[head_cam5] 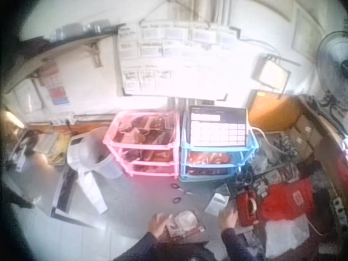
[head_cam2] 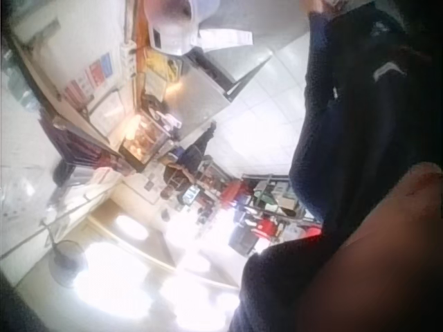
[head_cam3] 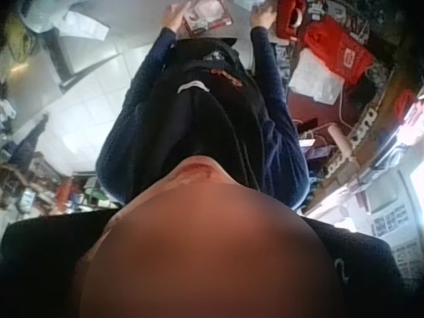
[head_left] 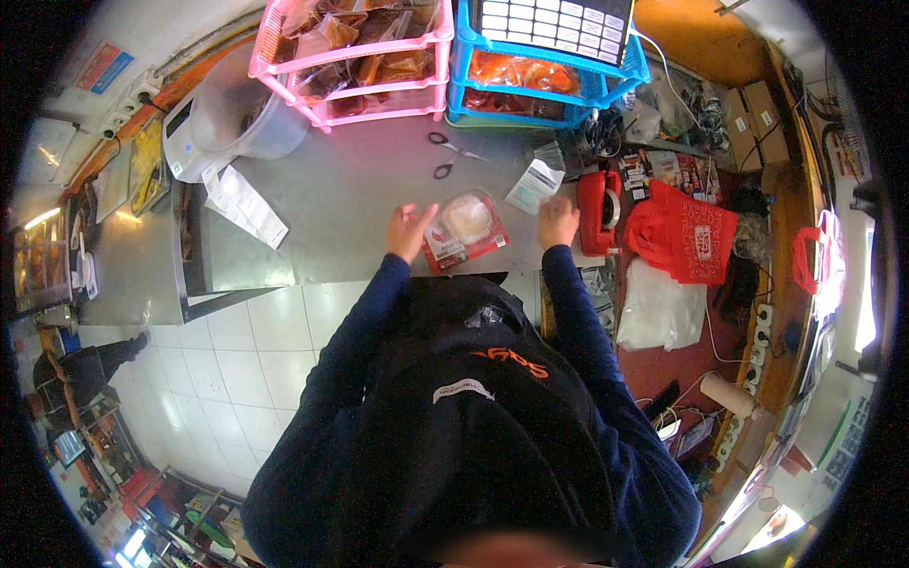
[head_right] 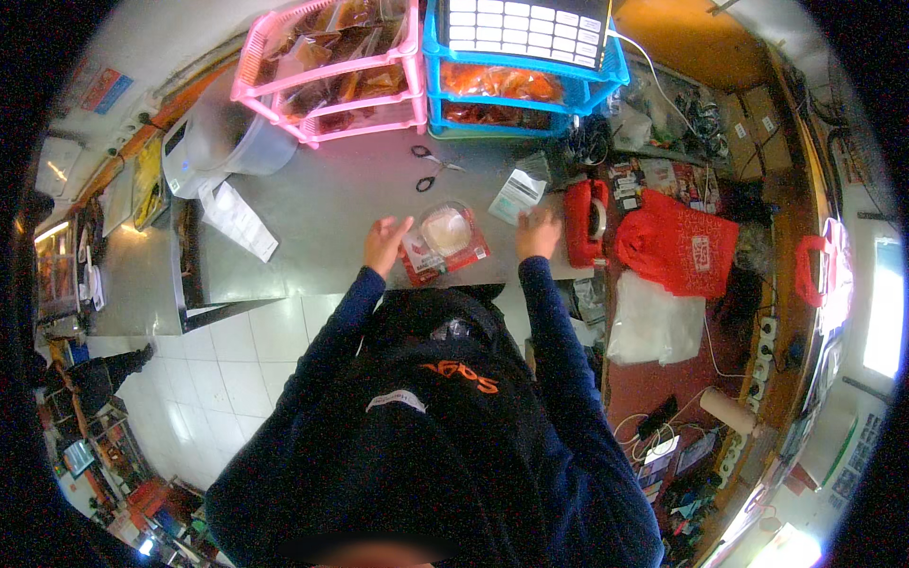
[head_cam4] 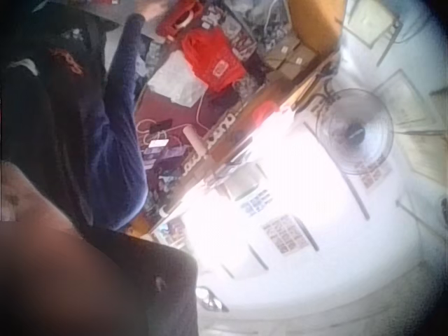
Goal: The person scoops rice into a plastic bag, wraps it, and places it on the counter. They then retrieve a red takeout box, add a piece of fried chicken from a display case, and place a scoop of yellow curry into the box. The person writes on a receipt, places it and the wrapped rice into a plastic bag, and seals the bag.
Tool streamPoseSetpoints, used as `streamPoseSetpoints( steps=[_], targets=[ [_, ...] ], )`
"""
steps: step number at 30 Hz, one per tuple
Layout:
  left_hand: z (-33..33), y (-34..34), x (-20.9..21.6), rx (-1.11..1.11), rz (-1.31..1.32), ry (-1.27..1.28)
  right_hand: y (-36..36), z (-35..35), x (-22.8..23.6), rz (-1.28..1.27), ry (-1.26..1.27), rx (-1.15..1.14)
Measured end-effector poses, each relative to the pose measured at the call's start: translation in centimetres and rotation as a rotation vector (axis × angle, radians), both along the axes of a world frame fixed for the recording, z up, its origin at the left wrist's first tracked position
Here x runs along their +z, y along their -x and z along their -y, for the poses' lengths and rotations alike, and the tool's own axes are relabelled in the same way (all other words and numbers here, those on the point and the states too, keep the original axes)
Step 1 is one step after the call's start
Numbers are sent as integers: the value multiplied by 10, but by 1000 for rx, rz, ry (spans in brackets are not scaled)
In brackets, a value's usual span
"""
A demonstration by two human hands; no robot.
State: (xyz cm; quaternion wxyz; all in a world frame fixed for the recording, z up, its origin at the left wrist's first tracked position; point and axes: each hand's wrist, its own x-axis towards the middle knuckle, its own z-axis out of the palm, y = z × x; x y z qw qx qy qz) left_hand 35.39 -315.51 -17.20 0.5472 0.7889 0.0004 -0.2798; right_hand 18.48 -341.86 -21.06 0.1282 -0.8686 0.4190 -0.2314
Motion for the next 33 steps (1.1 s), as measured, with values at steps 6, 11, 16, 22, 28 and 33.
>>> streamPoseSetpoints(
  steps=[6, 11, 16, 22, 28, 33],
  targets=[
    [35, 2, 9, -235, -138, -35, -17, -52, 41, 53, -1507, 17],
    [61, 18, 24, -18, -339, 556, 3, -47, 89, 446, -1647, 118],
    [92, 32, 37, -38, -340, 671, 26, -25, 129, 351, -1385, 190],
    [101, 43, 37, -34, -393, 585, 85, 65, 94, 261, -678, -78],
    [97, 41, 44, -41, -495, 658, 120, 136, 47, 484, -1455, -437],
    [93, 37, 52, 2, -462, 630, 158, 95, 74, 451, -1153, -459]
  ],
)
